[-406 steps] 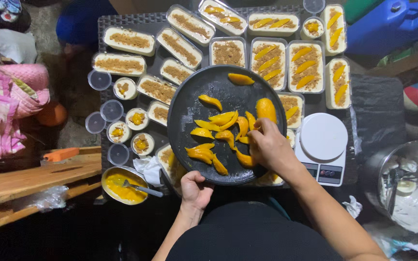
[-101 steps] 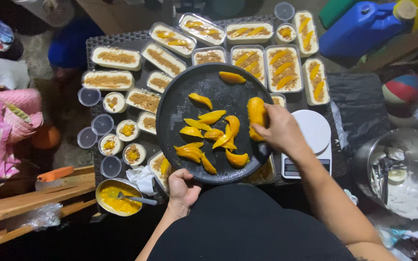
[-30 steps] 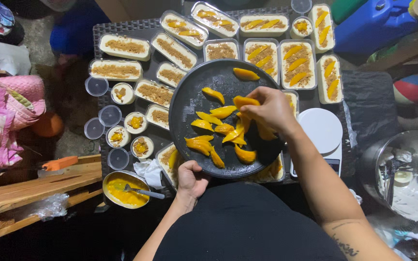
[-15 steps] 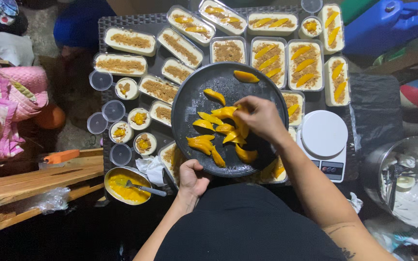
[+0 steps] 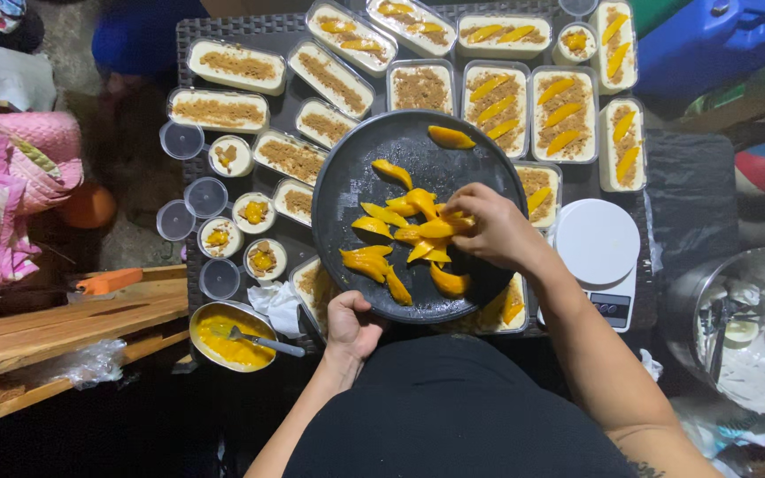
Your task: The person places sliced mango pieces by hand onto multiple rectangular dessert containers that already contain a white base and a brown crumb topping. The person repeatedly picks up mango slices from a black tray and arranges them on the desserts.
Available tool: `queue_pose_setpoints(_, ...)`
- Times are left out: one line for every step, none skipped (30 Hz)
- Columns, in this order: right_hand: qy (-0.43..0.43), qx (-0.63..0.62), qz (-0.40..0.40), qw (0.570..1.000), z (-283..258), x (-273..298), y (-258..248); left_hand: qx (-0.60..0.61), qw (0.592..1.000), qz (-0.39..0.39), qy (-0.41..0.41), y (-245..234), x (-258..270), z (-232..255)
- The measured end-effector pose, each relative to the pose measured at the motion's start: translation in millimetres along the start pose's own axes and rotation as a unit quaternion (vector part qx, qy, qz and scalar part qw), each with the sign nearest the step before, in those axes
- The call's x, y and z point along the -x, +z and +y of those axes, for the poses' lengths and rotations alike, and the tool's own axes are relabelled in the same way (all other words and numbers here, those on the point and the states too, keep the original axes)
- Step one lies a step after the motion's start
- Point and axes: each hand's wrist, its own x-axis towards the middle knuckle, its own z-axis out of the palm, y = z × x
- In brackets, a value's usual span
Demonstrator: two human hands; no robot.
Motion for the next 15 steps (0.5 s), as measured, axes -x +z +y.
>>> queue_pose_setpoints(-0.015,0.011,0.005,1.0,-3.0,1.3,-0.6,0.002,1.0,-0.001,-0.001,-0.6,0.2,-0.7)
queue_pose_setpoints(-0.03,0.022,0.009,0.999,-5.6,1.3,-1.5,0.004,1.0,-0.002,0.0,-0.4,0.2,-0.6)
queue_pose_setpoints(-0.046,0.033,0.014,0.998,-7.9,1.3,-2.3,0.0,1.0,-0.007,0.004,-0.2,0.7,-0.4)
queue_pose_setpoints(-0.063,0.046,0.023,0.997,-10.0,1.4,-2.6,-0.004,1.0,-0.01,0.008,-0.2,1.8,-0.3)
queue_pose_setpoints(-0.079,0.059,0.031,0.995,-11.8,1.6,-2.7,-0.008,1.0,-0.014,0.013,0.1,2.9,-0.3)
queue_pose_setpoints(-0.096,0.072,0.04,0.992,-13.3,2.4,-3.0,-0.007,1.0,-0.016,0.013,0.8,3.9,-0.9)
queue_pose_setpoints(-0.128,0.093,0.057,0.986,-14.6,3.7,-3.7,-0.006,1.0,-0.018,0.014,1.9,4.7,-1.3)
queue_pose_setpoints(-0.16,0.115,0.073,0.978,-15.7,4.3,-4.5,-0.005,1.0,-0.02,0.015,3.3,4.7,-1.2)
queue_pose_setpoints(-0.192,0.137,0.09,0.968,-16.9,4.5,-4.4,-0.008,1.0,-0.01,0.012,4.6,4.8,-1.2)
queue_pose_setpoints(-0.196,0.153,0.089,0.964,-18.4,4.7,-2.7,-0.011,1.0,0.0,0.009,5.4,5.0,-1.1)
queue_pose_setpoints(-0.2,0.17,0.088,0.961,-19.9,5.8,-0.5,-0.014,1.0,0.011,0.007,5.4,5.2,-0.9)
queue_pose_setpoints(-0.205,0.186,0.087,0.957,-20.8,7.0,1.5,-0.013,1.0,0.011,0.007,5.0,5.0,-1.2)
queue_pose_setpoints(-0.207,0.2,0.088,0.953,-21.5,7.8,4.2,-0.012,1.0,0.011,0.008,3.8,4.6,-1.4)
queue_pose_setpoints(-0.21,0.215,0.09,0.949,-22.1,8.2,7.5,-0.011,1.0,0.01,0.008,1.9,3.9,-1.6)
queue_pose_setpoints(-0.213,0.23,0.092,0.945,-22.2,8.4,10.7,-0.011,1.0,0.011,0.01,-0.8,3.7,-1.9)
